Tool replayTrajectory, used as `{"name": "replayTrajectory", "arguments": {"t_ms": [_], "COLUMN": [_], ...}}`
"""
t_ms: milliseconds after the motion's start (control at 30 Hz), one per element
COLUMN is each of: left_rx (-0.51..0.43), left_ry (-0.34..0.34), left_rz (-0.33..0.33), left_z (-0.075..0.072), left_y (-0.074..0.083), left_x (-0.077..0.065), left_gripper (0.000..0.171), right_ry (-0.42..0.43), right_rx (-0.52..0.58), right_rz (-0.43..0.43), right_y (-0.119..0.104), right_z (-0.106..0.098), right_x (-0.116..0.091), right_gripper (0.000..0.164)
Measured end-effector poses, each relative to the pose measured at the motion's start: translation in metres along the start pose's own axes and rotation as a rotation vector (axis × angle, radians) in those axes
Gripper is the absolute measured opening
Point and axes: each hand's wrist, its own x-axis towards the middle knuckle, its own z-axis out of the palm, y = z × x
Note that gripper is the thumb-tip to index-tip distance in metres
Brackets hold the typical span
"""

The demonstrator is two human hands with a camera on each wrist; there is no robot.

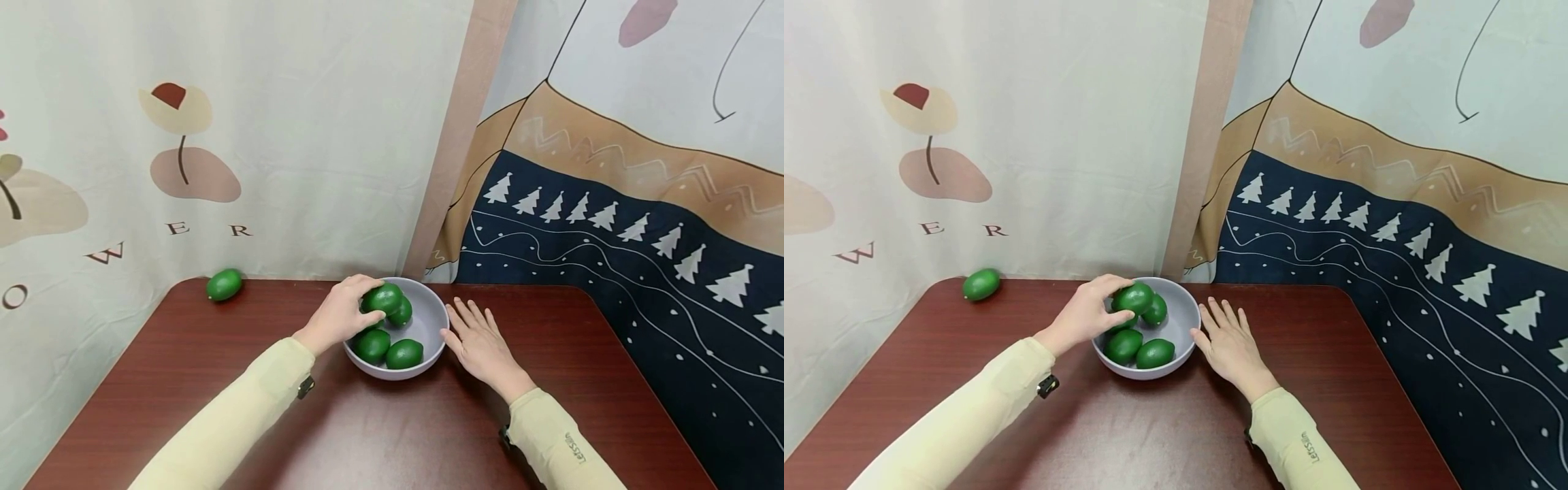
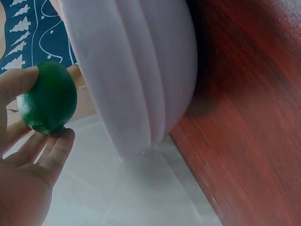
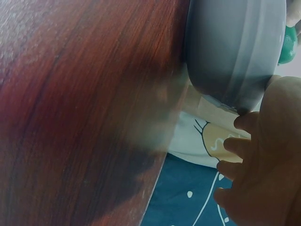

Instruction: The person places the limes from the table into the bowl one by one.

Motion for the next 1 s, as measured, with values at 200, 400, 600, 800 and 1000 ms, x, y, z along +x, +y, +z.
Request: {"name": "replayTrajectory", "arguments": {"t_ms": [200,400,600,800,1000], "left_rx": [0.013,0.025,0.051,0.057,0.082], "left_ry": [-0.036,-0.065,-0.108,-0.175,-0.217], "left_rz": [0.010,0.011,0.001,-0.027,0.025], "left_z": [0.004,0.007,0.007,0.009,0.012], "left_y": [0.002,0.004,0.009,0.012,0.012], "left_x": [0.001,0.004,0.009,0.014,0.019], "left_gripper": [0.052,0.051,0.053,0.054,0.052], "right_ry": [0.011,0.005,0.009,0.008,-0.002], "right_rx": [-0.014,-0.017,-0.020,-0.012,-0.001], "right_rz": [-0.007,-0.009,-0.008,-0.005,-0.005], "right_y": [0.001,0.000,0.001,0.003,0.002], "right_z": [0.001,0.000,0.001,0.002,0.002], "right_x": [0.000,0.000,0.000,0.001,0.001], "right_gripper": [0.064,0.064,0.064,0.065,0.065]}}
